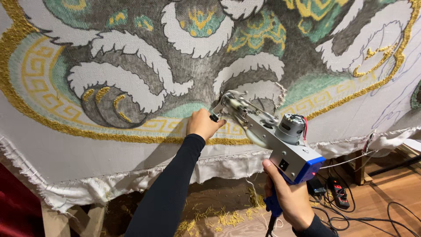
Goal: The person operates a tufting machine to create a rug, feeding yarn through the needle and applying it to a stretched canvas following a design.
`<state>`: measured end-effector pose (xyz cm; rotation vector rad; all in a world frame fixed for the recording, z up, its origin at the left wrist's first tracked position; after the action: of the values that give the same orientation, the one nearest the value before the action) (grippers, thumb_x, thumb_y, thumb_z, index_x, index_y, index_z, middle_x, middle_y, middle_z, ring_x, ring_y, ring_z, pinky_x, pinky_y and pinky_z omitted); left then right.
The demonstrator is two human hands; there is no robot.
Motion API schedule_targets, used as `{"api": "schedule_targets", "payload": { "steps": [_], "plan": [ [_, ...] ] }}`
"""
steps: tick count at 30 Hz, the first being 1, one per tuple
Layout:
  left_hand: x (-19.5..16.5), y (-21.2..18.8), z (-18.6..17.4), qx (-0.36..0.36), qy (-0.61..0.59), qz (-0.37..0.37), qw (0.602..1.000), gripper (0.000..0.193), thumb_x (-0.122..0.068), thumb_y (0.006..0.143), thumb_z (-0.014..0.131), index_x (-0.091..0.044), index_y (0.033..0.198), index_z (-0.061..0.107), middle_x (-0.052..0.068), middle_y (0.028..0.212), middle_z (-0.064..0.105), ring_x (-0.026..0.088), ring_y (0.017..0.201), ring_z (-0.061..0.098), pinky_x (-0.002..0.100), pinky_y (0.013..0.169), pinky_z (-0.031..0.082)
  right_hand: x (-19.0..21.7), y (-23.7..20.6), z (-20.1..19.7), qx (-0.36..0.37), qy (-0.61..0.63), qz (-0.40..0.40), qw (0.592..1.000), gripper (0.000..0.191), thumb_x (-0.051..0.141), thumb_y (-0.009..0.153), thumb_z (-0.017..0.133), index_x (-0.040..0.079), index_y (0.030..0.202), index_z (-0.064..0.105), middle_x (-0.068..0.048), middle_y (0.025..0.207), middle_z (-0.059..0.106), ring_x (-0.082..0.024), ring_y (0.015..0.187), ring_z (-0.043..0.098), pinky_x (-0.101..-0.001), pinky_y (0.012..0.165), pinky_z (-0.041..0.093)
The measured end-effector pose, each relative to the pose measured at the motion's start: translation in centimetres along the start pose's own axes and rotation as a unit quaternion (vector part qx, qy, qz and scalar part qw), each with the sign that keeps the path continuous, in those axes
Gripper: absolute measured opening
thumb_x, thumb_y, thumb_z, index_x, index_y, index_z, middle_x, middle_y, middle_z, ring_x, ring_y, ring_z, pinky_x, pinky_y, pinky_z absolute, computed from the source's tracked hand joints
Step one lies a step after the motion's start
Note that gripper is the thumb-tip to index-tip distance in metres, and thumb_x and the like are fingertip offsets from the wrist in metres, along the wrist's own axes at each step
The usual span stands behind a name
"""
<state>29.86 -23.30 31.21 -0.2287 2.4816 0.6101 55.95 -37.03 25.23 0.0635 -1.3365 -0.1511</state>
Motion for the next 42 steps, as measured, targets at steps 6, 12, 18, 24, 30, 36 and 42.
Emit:
{"api": "schedule_targets", "payload": {
  "steps": [6,12,18,24,30,36,42],
  "plan": [
    [-5.8,-3.5,0.7,0.048,0.013,-0.008,0.999,0.049,-0.051,0.074,0.085,-0.003,0.074,0.076,0.015,0.078,0.076,0.029,0.072,0.076,0.042,0.071,0.061,2.8,-1.5,-5.8,0.006,-0.001,-0.010,1.000,0.021,0.019,0.086,0.076,0.003,0.086,0.062,-0.004,0.060,0.053,-0.017,0.045,0.052,-0.0335,0.042,0.043],
    [-9.0,-5.6,0.9,0.047,0.003,-0.012,0.999,0.048,-0.050,0.073,0.086,-0.004,0.075,0.075,0.014,0.077,0.076,0.029,0.072,0.076,0.042,0.070,0.062,4.2,-2.3,-9.1,0.001,-0.005,0.008,1.000,0.022,0.019,0.086,0.076,0.003,0.086,0.062,-0.003,0.061,0.053,-0.017,0.046,0.052,-0.0334,0.043,0.043],
    [-12.6,-7.5,2.5,0.043,0.019,0.003,0.999,0.051,-0.054,0.074,0.085,-0.004,0.073,0.076,0.014,0.076,0.075,0.028,0.071,0.075,0.041,0.072,0.061,6.5,-3.4,-13.1,0.022,-0.016,-0.014,1.000,0.023,0.019,0.088,0.075,0.001,0.083,0.062,-0.005,0.059,0.052,-0.017,0.044,0.051,-0.0336,0.041,0.040],
    [-16.6,-11.7,9.2,0.093,-0.136,-0.043,0.985,0.050,-0.054,0.078,0.083,-0.005,0.084,0.078,0.011,0.075,0.077,0.020,0.065,0.074,0.035,0.066,0.058,9.6,-4.9,-22.1,0.039,0.003,0.009,0.999,0.021,0.020,0.087,0.074,0.003,0.086,0.062,-0.005,0.058,0.053,-0.017,0.043,0.051,-0.0332,0.040,0.041],
    [-26.2,-17.9,17.7,0.279,-0.509,-0.005,0.814,0.075,-0.016,0.080,0.074,-0.010,0.149,0.046,0.005,0.137,0.064,0.011,0.080,0.081,0.025,0.055,0.058,14.4,-5.0,-35.9,0.059,-0.030,0.027,0.997,0.024,0.025,0.091,0.071,0.003,0.090,0.061,-0.006,0.066,0.055,-0.017,0.052,0.051,-0.0332,0.046,0.041],
    [-34.8,-25.0,22.0,0.263,-0.490,-0.001,0.831,0.074,-0.040,0.091,0.073,-0.005,0.152,0.051,0.013,0.133,0.069,0.012,0.071,0.075,0.022,0.056,0.055,16.2,-5.3,-49.1,0.095,-0.009,0.054,0.994,0.035,0.026,0.093,0.066,-0.003,0.111,0.070,-0.011,0.068,0.055,-0.021,0.055,0.050,-0.0363,0.049,0.042],
    [-26.5,-20.1,33.4,0.124,-0.512,-0.051,0.848,0.061,-0.030,0.091,0.081,0.009,0.130,0.056,0.029,0.106,0.071,0.015,0.066,0.067,0.030,0.055,0.053,2.9,2.7,-48.5,0.104,0.002,0.067,0.992,0.044,0.029,0.093,0.060,-0.006,0.118,0.070,-0.011,0.064,0.052,-0.022,0.055,0.049,-0.0371,0.052,0.042]
  ]
}}
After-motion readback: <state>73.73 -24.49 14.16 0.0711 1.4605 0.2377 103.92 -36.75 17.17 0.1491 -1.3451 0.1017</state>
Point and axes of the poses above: each hand's wrist, its own y-axis towards the middle knuckle, its own z-axis out of the palm, x = y × z, the point moved 3 cm from there along y, towards the middle knuckle
